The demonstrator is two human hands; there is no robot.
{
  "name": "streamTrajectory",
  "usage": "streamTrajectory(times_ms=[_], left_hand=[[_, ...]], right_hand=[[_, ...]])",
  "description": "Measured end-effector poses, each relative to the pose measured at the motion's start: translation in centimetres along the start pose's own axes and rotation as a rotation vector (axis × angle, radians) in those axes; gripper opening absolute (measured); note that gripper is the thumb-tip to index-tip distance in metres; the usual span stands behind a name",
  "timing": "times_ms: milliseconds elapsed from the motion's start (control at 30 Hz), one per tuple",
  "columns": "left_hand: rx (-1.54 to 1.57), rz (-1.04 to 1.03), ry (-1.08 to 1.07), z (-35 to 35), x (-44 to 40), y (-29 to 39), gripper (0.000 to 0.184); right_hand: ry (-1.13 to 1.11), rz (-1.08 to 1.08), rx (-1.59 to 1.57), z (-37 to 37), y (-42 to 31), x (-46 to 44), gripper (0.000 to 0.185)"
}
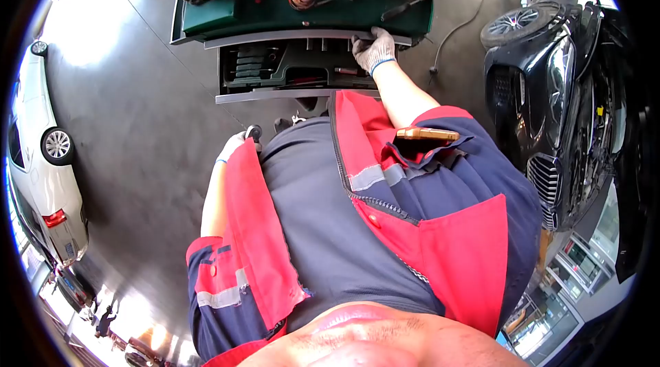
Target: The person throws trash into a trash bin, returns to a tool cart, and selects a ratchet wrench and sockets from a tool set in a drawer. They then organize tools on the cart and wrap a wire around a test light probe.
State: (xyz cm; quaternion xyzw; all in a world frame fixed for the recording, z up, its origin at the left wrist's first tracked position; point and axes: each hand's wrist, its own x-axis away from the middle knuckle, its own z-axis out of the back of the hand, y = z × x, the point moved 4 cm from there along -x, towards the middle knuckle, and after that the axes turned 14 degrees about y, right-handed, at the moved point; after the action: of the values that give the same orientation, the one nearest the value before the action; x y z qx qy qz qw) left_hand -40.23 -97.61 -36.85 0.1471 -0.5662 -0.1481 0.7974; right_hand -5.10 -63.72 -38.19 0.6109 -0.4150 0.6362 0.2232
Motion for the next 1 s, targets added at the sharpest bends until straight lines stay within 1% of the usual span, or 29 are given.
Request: streamTrajectory(times_ms=[33,100,200,233,300,333,400,433,500,567,633,667,700,733,800,833,900,933,967,1000], left_hand=[[0.209,0.079,-0.002,0.0,1.3,1.1,0.021],[-0.029,-0.121,0.109,0.4,0.6,1.4,0.023],[-0.067,-0.110,0.172,0.7,0.2,2.3,0.024],[-0.070,-0.089,0.197,0.7,2.7,5.1,0.024],[0.043,-0.158,0.199,0.9,3.7,7.0,0.021],[0.127,-0.109,0.172,0.9,3.2,6.9,0.017],[0.202,-0.140,0.200,1.4,3.0,8.1,0.016],[0.237,-0.154,0.206,1.7,2.6,8.2,0.016],[0.315,-0.183,0.183,1.5,3.1,9.6,0.016],[0.341,-0.225,0.112,1.6,2.7,10.2,0.017],[0.357,-0.242,0.025,1.3,3.6,11.3,0.018],[0.328,-0.247,0.000,1.1,4.3,12.1,0.019],[0.292,-0.268,-0.017,0.7,4.8,12.6,0.018],[0.254,-0.288,-0.036,0.2,5.3,13.1,0.018],[0.201,-0.314,-0.105,-1.0,6.5,13.9,0.017],[0.160,-0.321,-0.168,-1.6,7.0,14.2,0.018],[0.147,-0.300,-0.218,-3.0,7.6,14.1,0.022],[0.157,-0.268,-0.236,-3.7,7.9,14.0,0.026],[0.178,-0.248,-0.245,-4.2,7.1,13.0,0.026],[0.219,-0.217,-0.245,-4.4,6.8,12.5,0.026]], right_hand=[[-0.031,-0.020,-0.007,-0.1,0.2,0.4,0.023],[-0.030,-0.022,-0.014,-0.1,0.3,0.6,0.023],[-0.063,-0.014,0.016,1.1,0.9,-0.6,0.025],[-0.073,-0.006,0.024,1.6,1.1,-0.6,0.022],[-0.034,0.001,0.019,2.9,1.4,-1.2,0.017],[-0.053,0.009,0.029,3.7,1.7,-0.9,0.017],[-0.081,0.019,0.058,6.1,2.6,-0.4,0.016],[-0.077,-0.009,0.066,7.6,3.1,-1.6,0.015],[-0.054,-0.043,0.075,10.7,4.2,-0.5,0.018],[-0.038,-0.027,0.104,13.5,5.4,-0.3,0.023],[0.000,-0.087,0.076,15.8,7.0,-0.2,0.022],[-0.132,-0.223,0.311,15.2,8.4,3.5,0.018],[-0.167,-0.142,0.562,15.2,10.1,5.4,0.013],[-0.530,-0.495,0.504,15.1,13.1,5.3,0.015],[-0.819,-0.596,0.660,14.0,15.6,8.1,0.021],[-0.726,-0.346,0.883,11.8,15.7,11.4,0.024],[-0.734,-0.322,0.872,9.4,17.4,12.8,0.029],[-0.943,-0.478,0.750,8.6,18.3,13.3,0.032],[-0.988,-0.169,0.941,8.8,18.2,14.1,0.035],[-0.955,-0.200,0.921,9.3,19.1,13.0,0.034]])
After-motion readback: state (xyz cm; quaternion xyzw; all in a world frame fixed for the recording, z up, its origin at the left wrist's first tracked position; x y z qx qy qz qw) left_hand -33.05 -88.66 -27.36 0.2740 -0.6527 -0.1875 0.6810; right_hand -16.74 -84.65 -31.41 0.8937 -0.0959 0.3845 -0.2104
